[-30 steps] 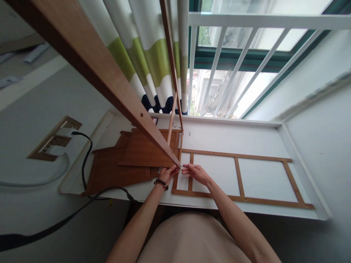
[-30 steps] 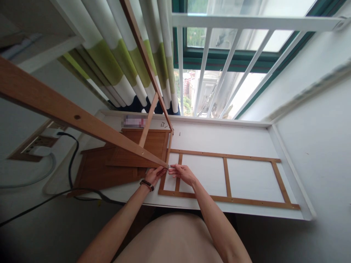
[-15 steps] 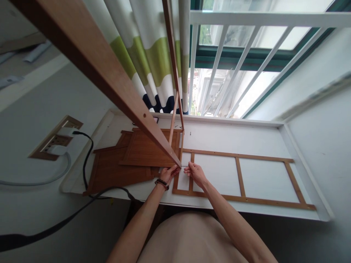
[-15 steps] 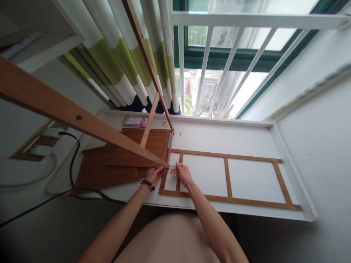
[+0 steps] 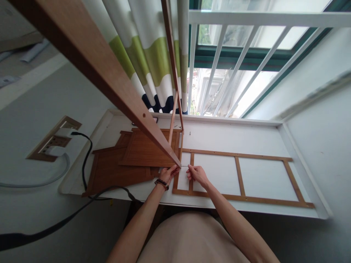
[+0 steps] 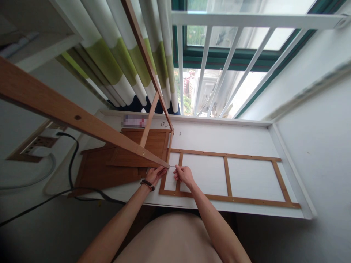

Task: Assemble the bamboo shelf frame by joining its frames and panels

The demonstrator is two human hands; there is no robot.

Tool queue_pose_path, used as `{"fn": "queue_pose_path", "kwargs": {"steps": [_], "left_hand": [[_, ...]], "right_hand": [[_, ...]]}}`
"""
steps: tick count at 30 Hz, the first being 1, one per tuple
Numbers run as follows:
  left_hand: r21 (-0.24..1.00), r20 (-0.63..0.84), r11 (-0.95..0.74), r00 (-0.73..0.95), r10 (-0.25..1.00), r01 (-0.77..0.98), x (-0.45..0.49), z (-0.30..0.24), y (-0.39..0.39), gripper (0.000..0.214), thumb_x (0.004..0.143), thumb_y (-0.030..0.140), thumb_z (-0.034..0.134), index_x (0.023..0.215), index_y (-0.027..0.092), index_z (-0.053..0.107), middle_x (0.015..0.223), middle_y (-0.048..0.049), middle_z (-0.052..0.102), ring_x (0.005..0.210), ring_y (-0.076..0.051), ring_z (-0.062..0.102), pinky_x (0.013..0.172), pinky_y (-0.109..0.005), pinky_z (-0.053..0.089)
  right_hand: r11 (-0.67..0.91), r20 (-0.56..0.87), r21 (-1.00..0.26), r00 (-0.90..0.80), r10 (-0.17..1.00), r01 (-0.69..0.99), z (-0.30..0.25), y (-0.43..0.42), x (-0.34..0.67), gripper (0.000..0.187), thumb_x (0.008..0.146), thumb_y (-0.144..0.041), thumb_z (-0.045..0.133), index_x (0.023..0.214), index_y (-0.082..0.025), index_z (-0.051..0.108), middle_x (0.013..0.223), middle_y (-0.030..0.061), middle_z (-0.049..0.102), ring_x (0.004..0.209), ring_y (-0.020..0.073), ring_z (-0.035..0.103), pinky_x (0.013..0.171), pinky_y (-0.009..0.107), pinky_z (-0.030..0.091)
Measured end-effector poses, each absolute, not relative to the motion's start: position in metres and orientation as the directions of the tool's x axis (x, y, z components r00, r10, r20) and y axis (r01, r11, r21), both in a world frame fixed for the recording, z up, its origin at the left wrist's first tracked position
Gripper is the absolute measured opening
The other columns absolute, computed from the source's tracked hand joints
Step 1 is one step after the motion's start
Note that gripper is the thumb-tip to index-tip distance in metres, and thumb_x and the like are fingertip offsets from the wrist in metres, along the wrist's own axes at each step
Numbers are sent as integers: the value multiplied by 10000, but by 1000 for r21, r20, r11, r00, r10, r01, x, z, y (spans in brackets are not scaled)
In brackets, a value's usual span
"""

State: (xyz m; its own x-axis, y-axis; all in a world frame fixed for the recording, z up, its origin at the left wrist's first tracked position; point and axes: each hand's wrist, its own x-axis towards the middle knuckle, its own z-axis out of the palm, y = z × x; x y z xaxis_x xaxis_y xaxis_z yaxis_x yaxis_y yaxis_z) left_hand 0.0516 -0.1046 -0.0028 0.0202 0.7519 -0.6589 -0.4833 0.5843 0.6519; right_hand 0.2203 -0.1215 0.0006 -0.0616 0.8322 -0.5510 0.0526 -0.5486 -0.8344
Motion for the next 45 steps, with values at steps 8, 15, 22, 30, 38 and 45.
{"fn": "queue_pose_path", "kwargs": {"steps": [8, 15, 22, 30, 38, 45], "left_hand": [[646, -663, 590, 27, 748, -485, 51, -5, -104, 147, 612, 145, 727, 696, 43, 661, 700, -109, 690, 616, -129, 643, 652, -225, 538], [645, -655, 584, 38, 755, -492, 51, -6, -104, 150, 602, 153, 737, 678, 48, 661, 691, -107, 688, 633, -138, 648, 679, -237, 541], [655, -654, 582, 26, 756, -482, 50, -9, -105, 175, 597, 169, 744, 696, 54, 656, 699, -101, 686, 627, -138, 645, 693, -254, 538], [659, -657, 583, 15, 754, -475, 52, -2, -105, 169, 604, 172, 734, 702, 56, 662, 686, -90, 687, 609, -127, 638, 659, -228, 525], [661, -645, 572, 21, 764, -485, 51, -5, -105, 145, 598, 151, 738, 667, 58, 652, 676, -97, 687, 622, -143, 648, 668, -236, 537], [663, -640, 568, 26, 768, -487, 51, -6, -105, 170, 581, 163, 752, 672, 57, 654, 683, -98, 687, 630, -145, 650, 674, -241, 542]], "right_hand": [[-545, -549, -836, 73, 832, -67, 12, -109, 216, 293, 727, -398, 585, 867, -141, 595, 553, 23, 626, 451, 119, 566, 397, 202, 378], [-572, -507, -759, -267, 819, -311, 16, -118, 231, 384, 701, -389, 638, 976, -122, 612, 894, 99, 669, 756, 147, 633, 615, 232, 490], [-460, -458, -888, -113, 882, 13, 9, -113, 229, 350, 713, -441, 585, 882, -152, 689, 655, 17, 606, 563, 114, 545, 562, 252, 478], [-503, -511, -860, -153, 846, 89, 13, -106, 232, 357, 717, -435, 568, 838, -127, 701, 625, 8, 591, 579, 104, 493, 607, 245, 421], [-551, -550, -829, -40, 834, -99, 11, -102, 229, 389, 684, -331, 632, 1010, -118, 633, 723, 38, 646, 676, 143, 583, 692, 289, 470], [-540, -559, -820, 64, 826, -190, 10, -113, 222, 346, 638, -407, 667, 769, -90, 628, 679, 101, 652, 693, 198, 630, 576, 279, 503]]}}
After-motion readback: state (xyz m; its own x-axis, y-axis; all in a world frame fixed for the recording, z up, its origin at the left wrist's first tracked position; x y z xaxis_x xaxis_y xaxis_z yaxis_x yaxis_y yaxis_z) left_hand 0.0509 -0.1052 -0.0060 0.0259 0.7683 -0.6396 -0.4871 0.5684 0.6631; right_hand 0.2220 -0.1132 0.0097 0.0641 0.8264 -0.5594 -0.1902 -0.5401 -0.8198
